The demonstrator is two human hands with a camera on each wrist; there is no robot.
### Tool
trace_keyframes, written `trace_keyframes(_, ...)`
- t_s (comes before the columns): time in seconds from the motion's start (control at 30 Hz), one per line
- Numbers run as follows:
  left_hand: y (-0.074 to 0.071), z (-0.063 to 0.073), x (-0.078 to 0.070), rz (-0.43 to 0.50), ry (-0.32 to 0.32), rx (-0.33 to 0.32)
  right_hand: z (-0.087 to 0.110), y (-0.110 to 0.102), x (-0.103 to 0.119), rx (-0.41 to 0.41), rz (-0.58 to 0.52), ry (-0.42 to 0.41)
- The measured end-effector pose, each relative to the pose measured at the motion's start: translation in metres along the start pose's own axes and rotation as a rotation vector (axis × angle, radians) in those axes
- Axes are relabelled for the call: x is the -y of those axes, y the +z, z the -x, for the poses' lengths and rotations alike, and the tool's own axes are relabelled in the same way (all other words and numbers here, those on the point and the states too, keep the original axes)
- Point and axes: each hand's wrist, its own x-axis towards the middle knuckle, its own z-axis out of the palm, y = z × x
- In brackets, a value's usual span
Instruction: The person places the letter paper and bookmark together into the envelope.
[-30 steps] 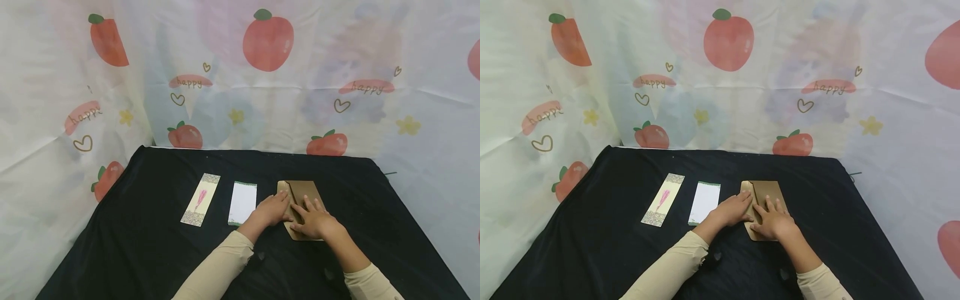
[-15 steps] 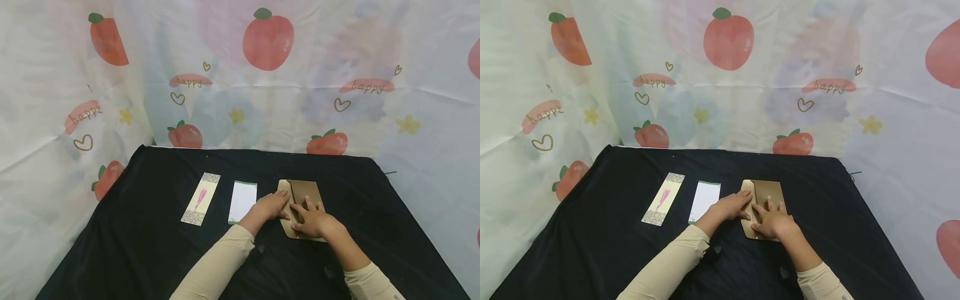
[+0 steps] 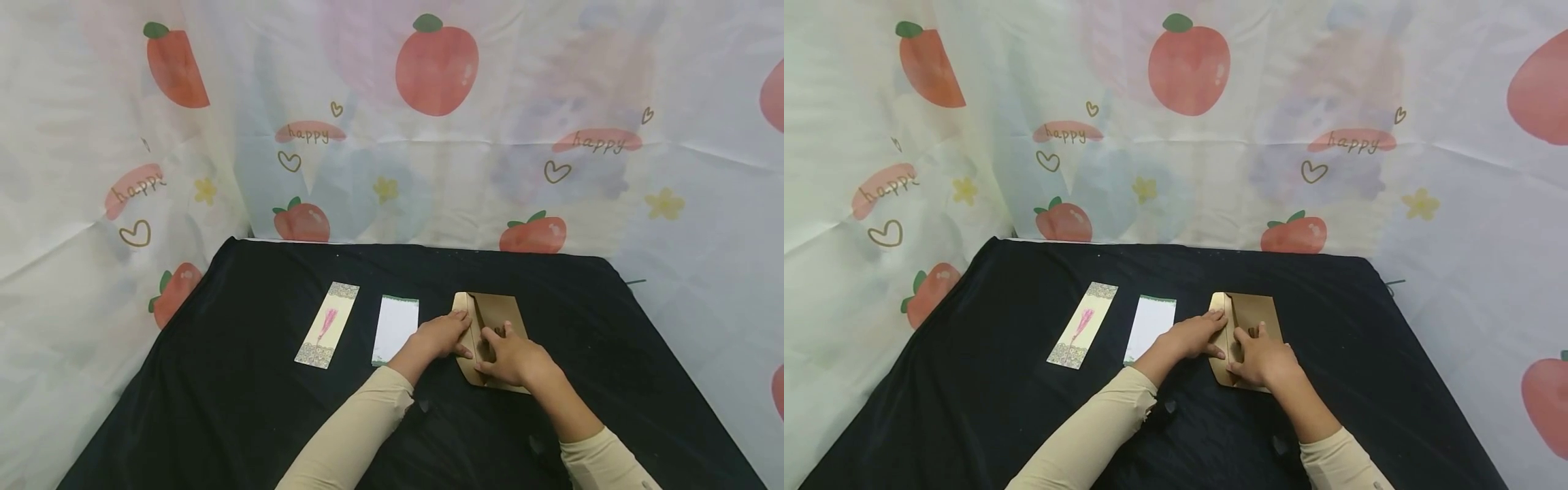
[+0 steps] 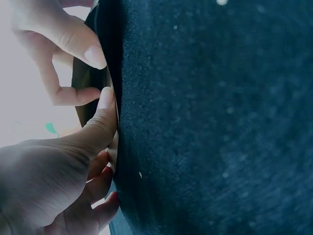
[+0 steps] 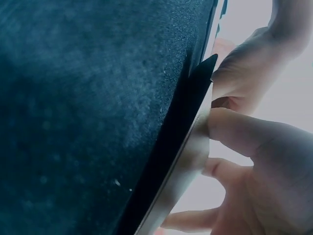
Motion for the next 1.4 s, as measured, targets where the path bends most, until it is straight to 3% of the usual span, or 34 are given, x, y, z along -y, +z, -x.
trace_keyframes(0.47,0.002,0.0005,0.0014,-0.032,0.014,-0.043,0.0008,-0.0006,-0.0011,-0.077,-0.057,-0.002)
trace_keyframes(0.83,0.0014,0.0056,-0.0022,-0.181,0.009,-0.127,-0.0006,0.0002,-0.0017,-0.103,-0.056,-0.013)
trace_keyframes(1.4,0.006,0.0075,0.0017,-0.17,0.027,-0.15,-0.0008,0.0003,-0.0004,-0.104,-0.049,-0.016)
